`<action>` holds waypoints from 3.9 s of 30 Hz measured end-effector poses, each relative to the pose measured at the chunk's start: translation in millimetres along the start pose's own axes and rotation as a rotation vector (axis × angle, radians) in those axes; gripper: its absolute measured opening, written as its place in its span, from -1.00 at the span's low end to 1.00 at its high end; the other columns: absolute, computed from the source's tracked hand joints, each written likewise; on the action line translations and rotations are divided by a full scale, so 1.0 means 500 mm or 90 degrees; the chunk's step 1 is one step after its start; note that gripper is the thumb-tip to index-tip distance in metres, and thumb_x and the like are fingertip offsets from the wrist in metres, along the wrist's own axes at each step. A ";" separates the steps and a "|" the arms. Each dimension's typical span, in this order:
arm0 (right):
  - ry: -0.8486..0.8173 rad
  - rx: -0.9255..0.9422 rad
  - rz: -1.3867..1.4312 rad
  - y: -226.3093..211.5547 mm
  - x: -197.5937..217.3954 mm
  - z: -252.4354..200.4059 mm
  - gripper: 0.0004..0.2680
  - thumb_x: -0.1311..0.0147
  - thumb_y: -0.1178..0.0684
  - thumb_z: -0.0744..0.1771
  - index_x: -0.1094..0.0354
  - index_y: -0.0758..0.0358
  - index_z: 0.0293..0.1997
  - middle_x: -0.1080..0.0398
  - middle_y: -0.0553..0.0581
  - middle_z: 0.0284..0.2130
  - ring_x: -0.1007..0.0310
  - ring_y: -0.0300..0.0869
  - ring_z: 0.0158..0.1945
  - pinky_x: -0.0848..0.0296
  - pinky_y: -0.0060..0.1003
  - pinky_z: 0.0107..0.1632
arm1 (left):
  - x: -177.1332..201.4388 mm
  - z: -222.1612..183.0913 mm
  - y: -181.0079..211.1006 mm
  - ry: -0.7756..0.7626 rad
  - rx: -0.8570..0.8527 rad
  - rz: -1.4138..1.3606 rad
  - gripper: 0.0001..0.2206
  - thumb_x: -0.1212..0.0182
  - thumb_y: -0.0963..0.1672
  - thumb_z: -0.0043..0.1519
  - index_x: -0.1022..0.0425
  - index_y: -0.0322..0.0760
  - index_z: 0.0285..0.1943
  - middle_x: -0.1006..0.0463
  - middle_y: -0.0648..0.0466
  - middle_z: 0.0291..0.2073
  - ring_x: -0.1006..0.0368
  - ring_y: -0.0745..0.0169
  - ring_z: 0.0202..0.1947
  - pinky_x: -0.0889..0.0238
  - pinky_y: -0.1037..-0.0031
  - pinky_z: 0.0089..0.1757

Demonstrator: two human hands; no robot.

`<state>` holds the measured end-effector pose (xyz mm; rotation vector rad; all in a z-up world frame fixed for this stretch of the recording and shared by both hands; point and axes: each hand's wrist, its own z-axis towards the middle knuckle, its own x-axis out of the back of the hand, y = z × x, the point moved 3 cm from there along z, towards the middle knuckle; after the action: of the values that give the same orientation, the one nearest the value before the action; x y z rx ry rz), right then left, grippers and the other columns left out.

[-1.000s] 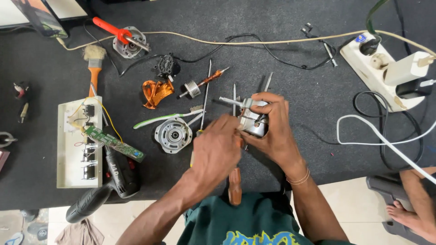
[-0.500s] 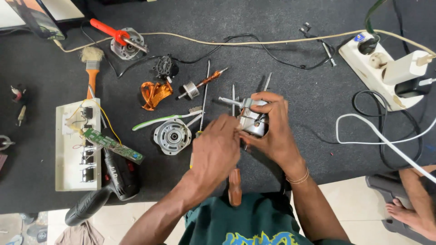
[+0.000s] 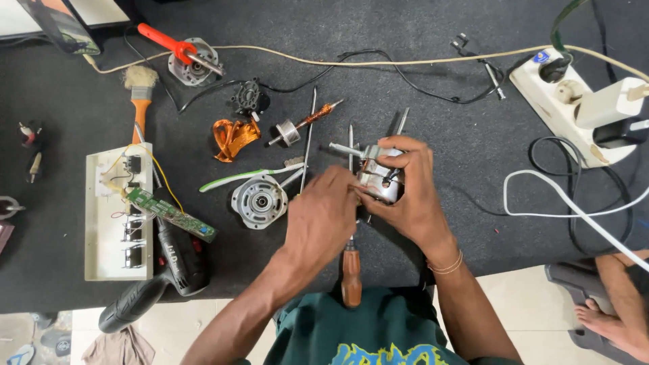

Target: Repairing an electric motor by connecting internal wiring and assembling the motor housing components.

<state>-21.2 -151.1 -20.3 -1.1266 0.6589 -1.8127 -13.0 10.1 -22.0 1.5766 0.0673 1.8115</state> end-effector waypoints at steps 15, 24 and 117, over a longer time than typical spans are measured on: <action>-0.008 -0.021 0.015 0.000 0.007 -0.003 -0.60 -0.39 -0.10 0.27 -0.19 0.22 0.00 -0.20 0.17 0.15 -0.18 0.08 0.22 -0.21 -0.02 0.21 | 0.038 0.036 -0.047 -0.085 0.205 -0.251 -0.71 -0.16 0.03 0.31 -0.54 -0.23 -0.25 -0.53 -0.09 -0.48 -0.58 -0.21 -0.39 -0.37 0.16 -0.40; -0.004 -0.009 -0.011 0.005 0.003 -0.008 -0.60 -0.40 -0.08 0.26 -0.16 0.25 -0.07 -0.21 0.23 0.12 -0.21 0.12 0.18 -0.19 0.04 0.20 | 0.051 0.050 -0.007 0.084 -0.177 0.021 -0.74 -0.23 -0.01 0.32 -0.54 -0.15 0.08 -0.44 0.09 -0.07 -0.48 0.08 -0.17 -0.51 0.32 -0.38; -0.031 -0.013 -0.016 0.007 0.004 -0.008 -0.57 -0.36 0.10 0.25 -0.08 0.33 0.07 -0.23 0.31 0.11 -0.23 0.17 0.23 -0.19 0.05 0.31 | 0.021 0.055 0.030 -0.040 0.015 -0.082 -0.78 0.01 -0.06 0.31 -0.38 -0.26 -0.31 -0.43 -0.06 -0.43 -0.51 -0.37 -0.49 -0.36 -0.10 -0.47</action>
<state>-23.8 -154.7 -24.1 -1.1940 0.6387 -1.7971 3.9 -6.4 1.0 1.6073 0.1569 1.6667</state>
